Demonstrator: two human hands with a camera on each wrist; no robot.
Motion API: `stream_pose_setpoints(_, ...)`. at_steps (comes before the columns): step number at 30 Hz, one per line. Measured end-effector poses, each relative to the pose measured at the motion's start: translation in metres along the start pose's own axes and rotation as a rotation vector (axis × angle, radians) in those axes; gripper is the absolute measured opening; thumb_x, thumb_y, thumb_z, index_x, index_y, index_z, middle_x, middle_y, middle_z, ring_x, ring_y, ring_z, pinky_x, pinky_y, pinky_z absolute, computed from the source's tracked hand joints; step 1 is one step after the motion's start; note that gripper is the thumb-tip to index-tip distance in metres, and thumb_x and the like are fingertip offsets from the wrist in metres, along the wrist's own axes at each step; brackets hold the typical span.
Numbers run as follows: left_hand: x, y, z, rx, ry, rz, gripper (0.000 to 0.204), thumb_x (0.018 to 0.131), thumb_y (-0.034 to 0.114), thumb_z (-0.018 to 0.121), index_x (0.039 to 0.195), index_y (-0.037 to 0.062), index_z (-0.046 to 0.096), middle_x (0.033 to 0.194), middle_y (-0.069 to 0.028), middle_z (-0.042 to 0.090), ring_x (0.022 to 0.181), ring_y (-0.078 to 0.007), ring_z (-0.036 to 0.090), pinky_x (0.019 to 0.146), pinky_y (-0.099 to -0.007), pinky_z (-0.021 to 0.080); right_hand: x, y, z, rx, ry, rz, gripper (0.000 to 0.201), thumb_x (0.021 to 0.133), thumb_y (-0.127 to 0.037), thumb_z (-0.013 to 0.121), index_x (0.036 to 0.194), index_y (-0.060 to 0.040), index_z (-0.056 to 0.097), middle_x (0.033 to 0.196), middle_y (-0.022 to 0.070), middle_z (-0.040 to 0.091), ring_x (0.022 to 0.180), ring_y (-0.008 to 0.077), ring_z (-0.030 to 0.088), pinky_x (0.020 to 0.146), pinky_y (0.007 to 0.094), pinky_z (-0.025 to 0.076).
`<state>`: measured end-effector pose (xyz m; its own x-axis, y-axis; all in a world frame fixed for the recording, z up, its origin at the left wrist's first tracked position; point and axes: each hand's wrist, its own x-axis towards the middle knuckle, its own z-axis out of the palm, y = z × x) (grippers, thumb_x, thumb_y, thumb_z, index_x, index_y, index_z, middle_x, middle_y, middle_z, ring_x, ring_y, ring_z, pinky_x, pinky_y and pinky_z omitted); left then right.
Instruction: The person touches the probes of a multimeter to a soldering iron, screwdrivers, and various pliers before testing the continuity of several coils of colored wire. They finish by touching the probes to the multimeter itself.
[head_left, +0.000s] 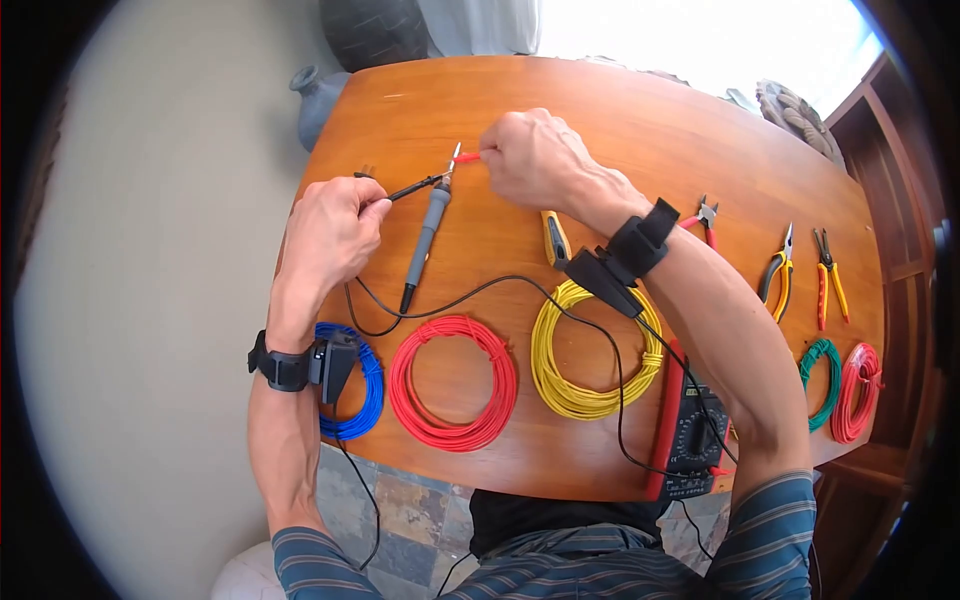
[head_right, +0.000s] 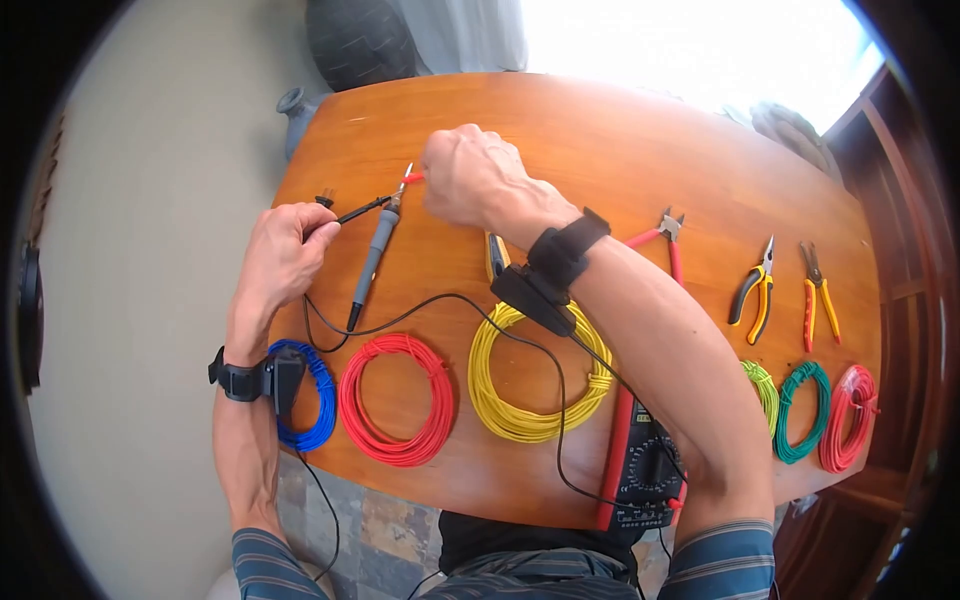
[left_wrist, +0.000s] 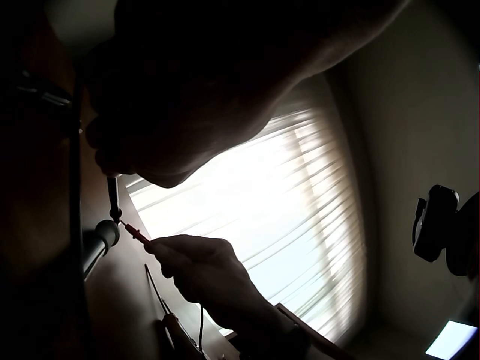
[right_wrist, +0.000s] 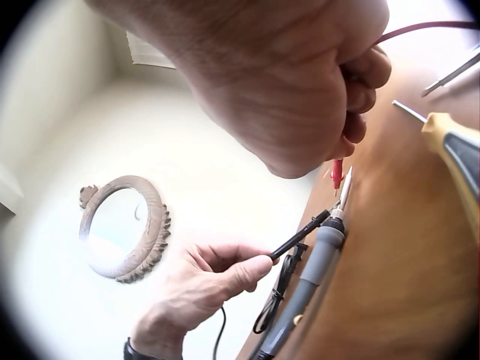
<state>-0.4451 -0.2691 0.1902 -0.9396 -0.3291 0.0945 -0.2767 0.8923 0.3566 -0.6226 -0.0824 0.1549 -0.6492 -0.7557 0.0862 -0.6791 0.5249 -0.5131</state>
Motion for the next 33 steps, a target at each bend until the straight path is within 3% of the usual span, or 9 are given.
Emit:
stream_pose_setpoints(4, -0.004, 0.012, -0.001, -0.038, 0.031, 0.053, 0.016, 0.096, 0.014, 0.070, 0.096, -0.0008, 0.077, 0.088, -0.0196, 0.074, 0.086, -0.0383, 0.072, 0.076, -0.0469, 0.055, -0.013, 0.010, -0.030, 0.010, 0.091, -0.022, 0.022, 0.091, -0.013, 0.059, 0.090, 0.0033, 0.074, 0.074, 0.0278, 0.062, 0.071, 0.0463, 0.063, 0.071, 0.0503, 0.054)
stream_pose_setpoints(9, -0.007, 0.046, 0.017, -0.104, 0.021, 0.231, 0.016, 0.096, 0.015, 0.069, 0.095, 0.0012, 0.078, 0.092, -0.0189, 0.075, 0.092, -0.0393, 0.073, 0.081, -0.0489, 0.056, -0.034, 0.034, -0.058, -0.024, -0.009, 0.061, 0.022, 0.092, -0.010, 0.063, 0.099, 0.0025, 0.079, 0.081, 0.0210, 0.072, 0.079, 0.0358, 0.070, 0.078, 0.0442, 0.056)
stream_pose_setpoints(11, -0.002, 0.055, 0.030, -0.112, -0.005, 0.285, 0.017, 0.096, 0.016, 0.068, 0.097, 0.0026, 0.079, 0.092, -0.0188, 0.076, 0.092, -0.0410, 0.073, 0.081, -0.0512, 0.057, -0.040, 0.037, -0.060, -0.018, -0.025, 0.073, 0.022, 0.092, -0.010, 0.064, 0.100, 0.0021, 0.080, 0.083, 0.0213, 0.073, 0.081, 0.0364, 0.071, 0.078, 0.0442, 0.057)
stream_pose_setpoints(15, 0.008, 0.066, 0.044, -0.120, -0.063, 0.241, 0.017, 0.096, 0.016, 0.069, 0.097, 0.0031, 0.080, 0.091, -0.0188, 0.077, 0.089, -0.0419, 0.074, 0.079, -0.0525, 0.058, -0.046, 0.044, -0.053, -0.100, -0.063, 0.108, 0.021, 0.093, -0.011, 0.066, 0.102, 0.0018, 0.081, 0.087, 0.0225, 0.075, 0.084, 0.0374, 0.073, 0.081, 0.0446, 0.058)
stream_pose_setpoints(18, 0.010, 0.067, 0.049, -0.069, -0.089, 0.222, 0.015, 0.096, 0.011, 0.072, 0.098, -0.0025, 0.077, 0.090, -0.0198, 0.075, 0.083, -0.0382, 0.072, 0.075, -0.0460, 0.055, -0.048, 0.045, -0.057, -0.144, -0.071, 0.093, 0.021, 0.093, -0.010, 0.066, 0.100, 0.0022, 0.081, 0.087, 0.0232, 0.075, 0.085, 0.0383, 0.073, 0.082, 0.0454, 0.058)
stream_pose_setpoints(20, 0.006, 0.071, 0.043, -0.022, -0.020, 0.268, 0.017, 0.096, 0.017, 0.069, 0.097, 0.0040, 0.080, 0.091, -0.0200, 0.076, 0.088, -0.0421, 0.074, 0.078, -0.0521, 0.059, -0.053, 0.046, -0.065, -0.079, -0.030, 0.087, 0.020, 0.093, -0.010, 0.066, 0.099, 0.0027, 0.080, 0.085, 0.0229, 0.075, 0.083, 0.0373, 0.073, 0.081, 0.0448, 0.058)
stream_pose_setpoints(23, 0.005, 0.078, 0.033, -0.043, -0.018, 0.252, 0.017, 0.096, 0.017, 0.069, 0.097, 0.0039, 0.080, 0.090, -0.0203, 0.076, 0.089, -0.0424, 0.074, 0.078, -0.0524, 0.059, -0.061, 0.055, -0.075, -0.009, -0.002, 0.080, 0.020, 0.093, -0.010, 0.066, 0.098, 0.0034, 0.080, 0.082, 0.0223, 0.074, 0.080, 0.0348, 0.072, 0.078, 0.0433, 0.057)
stream_pose_setpoints(30, 0.010, 0.088, 0.045, -0.016, -0.014, 0.260, 0.015, 0.096, 0.013, 0.072, 0.097, 0.0001, 0.078, 0.091, -0.0180, 0.076, 0.085, -0.0385, 0.073, 0.076, -0.0470, 0.056, -0.069, 0.064, -0.074, 0.028, -0.055, 0.108, 0.018, 0.093, -0.011, 0.069, 0.099, 0.0033, 0.080, 0.083, 0.0223, 0.074, 0.079, 0.0327, 0.072, 0.076, 0.0421, 0.057)
stream_pose_setpoints(33, 0.012, 0.089, 0.048, -0.008, -0.016, 0.267, 0.017, 0.095, 0.018, 0.070, 0.095, 0.0049, 0.081, 0.089, -0.0197, 0.076, 0.088, -0.0435, 0.074, 0.077, -0.0532, 0.059, -0.064, 0.069, -0.067, -0.022, -0.079, 0.094, 0.018, 0.093, -0.010, 0.069, 0.099, 0.0031, 0.080, 0.086, 0.0235, 0.075, 0.081, 0.0354, 0.073, 0.078, 0.0435, 0.058)
